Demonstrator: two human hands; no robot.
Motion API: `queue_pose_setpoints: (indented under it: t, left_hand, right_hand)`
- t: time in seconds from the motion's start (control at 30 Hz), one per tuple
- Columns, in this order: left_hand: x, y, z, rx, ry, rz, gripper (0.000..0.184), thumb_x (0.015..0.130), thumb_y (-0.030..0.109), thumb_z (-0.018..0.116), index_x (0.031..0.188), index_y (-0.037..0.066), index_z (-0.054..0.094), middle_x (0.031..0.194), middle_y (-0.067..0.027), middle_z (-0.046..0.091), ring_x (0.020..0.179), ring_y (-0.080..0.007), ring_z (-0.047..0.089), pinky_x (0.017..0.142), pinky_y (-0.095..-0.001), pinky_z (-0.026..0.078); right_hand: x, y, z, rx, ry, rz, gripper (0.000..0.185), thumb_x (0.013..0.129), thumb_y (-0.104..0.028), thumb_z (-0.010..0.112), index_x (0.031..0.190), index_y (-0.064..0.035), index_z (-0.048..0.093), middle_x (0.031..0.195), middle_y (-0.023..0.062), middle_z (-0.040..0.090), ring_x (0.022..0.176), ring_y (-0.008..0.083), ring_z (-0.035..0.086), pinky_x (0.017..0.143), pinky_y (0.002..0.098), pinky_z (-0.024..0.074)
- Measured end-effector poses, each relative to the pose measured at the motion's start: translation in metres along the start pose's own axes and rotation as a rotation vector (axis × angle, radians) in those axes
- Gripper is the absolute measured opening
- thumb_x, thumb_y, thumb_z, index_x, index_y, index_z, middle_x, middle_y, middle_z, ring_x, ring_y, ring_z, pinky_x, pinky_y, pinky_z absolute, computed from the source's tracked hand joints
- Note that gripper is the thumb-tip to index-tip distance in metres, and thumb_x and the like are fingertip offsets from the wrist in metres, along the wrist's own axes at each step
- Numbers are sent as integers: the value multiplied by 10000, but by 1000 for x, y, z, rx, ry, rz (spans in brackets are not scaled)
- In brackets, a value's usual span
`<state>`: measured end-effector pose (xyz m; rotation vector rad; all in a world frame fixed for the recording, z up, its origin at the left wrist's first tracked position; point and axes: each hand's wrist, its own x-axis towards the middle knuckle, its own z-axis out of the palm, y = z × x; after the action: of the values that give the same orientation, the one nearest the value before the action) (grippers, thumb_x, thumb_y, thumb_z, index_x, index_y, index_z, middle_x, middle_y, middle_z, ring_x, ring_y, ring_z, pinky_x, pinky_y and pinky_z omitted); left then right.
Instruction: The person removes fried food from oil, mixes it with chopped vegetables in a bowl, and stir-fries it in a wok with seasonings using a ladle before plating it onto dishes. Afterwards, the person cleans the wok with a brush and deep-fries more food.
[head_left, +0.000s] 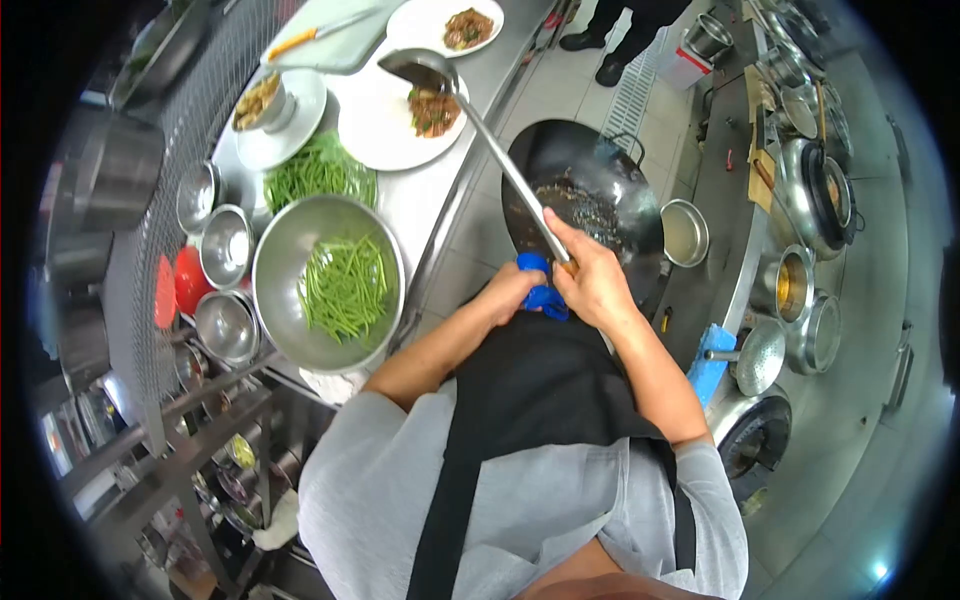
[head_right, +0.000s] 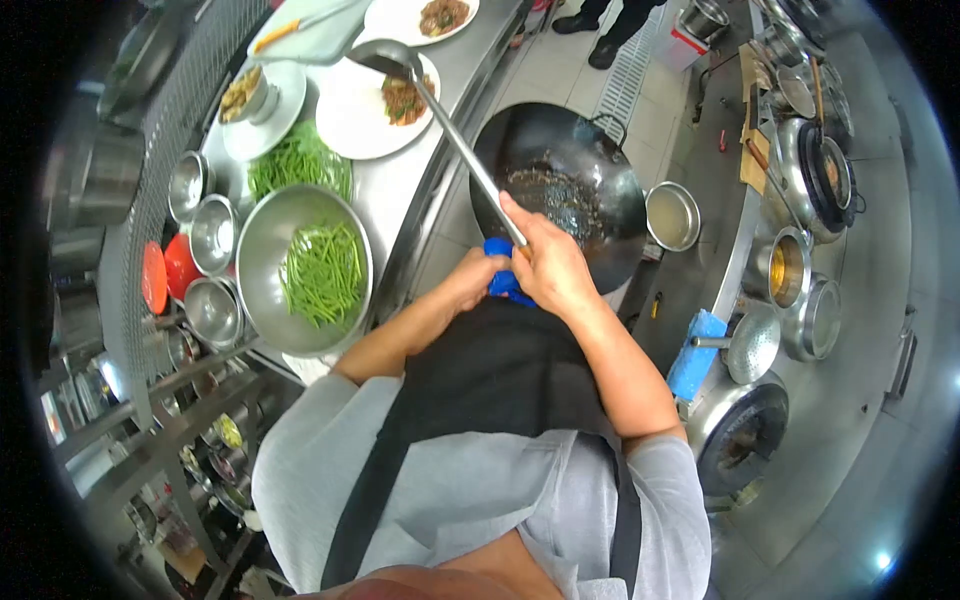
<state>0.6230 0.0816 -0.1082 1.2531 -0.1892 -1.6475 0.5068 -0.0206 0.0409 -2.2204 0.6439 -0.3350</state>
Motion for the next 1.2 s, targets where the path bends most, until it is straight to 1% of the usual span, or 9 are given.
queue_pose_setpoints:
  t: [0.07,0.17,0.33,0.47,0.5,0.53,0.67,0.83,1.2]
  left_hand:
    - [-5,7,4,-25,-15,1,271,896,156,639,1122,10,670,895,-78,706,698,-168,679,548,-295,523]
    - [-15,24,14,-30,-24,-9,235,870,127,648,1066,-3,649,855,-86,685,709,-183,686,576,-311,547]
    - [-33,39,41,10,-77,-25,172,836,86,683,968,-14,633,851,-93,669,739,-188,689,646,-319,565]
    - [-40,61,105,42,-136,-23,276,802,26,707,1063,-15,630,955,-93,676,854,-207,694,782,-351,573]
    - [-32,60,115,85,-199,-31,278,800,24,708,1065,-10,631,953,-90,677,857,-212,693,786,-351,572]
    - [-23,58,124,127,-266,-38,280,799,22,709,1067,-6,633,951,-87,677,860,-216,693,790,-351,570]
    - [9,43,184,448,-442,13,238,788,24,696,1014,11,623,886,-51,638,793,-164,658,732,-310,542]
    - [32,-14,308,586,-666,-97,243,789,61,680,1017,27,604,881,-49,626,795,-171,639,745,-316,532]
    - [89,-271,544,686,-914,-511,105,886,180,674,955,104,650,836,-21,661,711,-146,631,596,-319,501]
  right_hand:
    - [-3,0,-7,207,-77,155,738,855,48,608,1556,-104,435,1102,169,695,872,254,684,842,366,553]
    - [-29,6,-24,824,-81,356,678,940,38,617,1566,-73,382,1002,63,648,667,124,599,563,271,515]
    - [-131,15,-74,1120,170,310,642,924,75,635,1512,-50,411,940,70,614,599,76,549,492,237,460]
    - [-231,37,-63,728,406,648,437,926,-24,670,1347,-40,552,906,36,620,711,105,587,621,275,498]
    - [-253,53,-51,301,412,741,272,935,-133,689,1188,-41,649,855,28,610,747,111,569,667,313,482]
    - [-270,59,-32,352,534,954,179,934,-193,698,1023,-40,675,800,29,591,736,129,548,668,326,462]
    - [-336,65,24,543,903,970,164,936,-200,709,945,-49,647,729,6,585,671,119,542,625,303,454]
    - [-410,66,36,876,1309,1020,164,955,-204,707,1016,-70,635,647,-14,552,466,48,471,438,233,377]
    - [-544,52,15,790,1780,1189,194,1008,-160,639,1143,-24,615,673,-16,548,490,51,470,446,229,385]
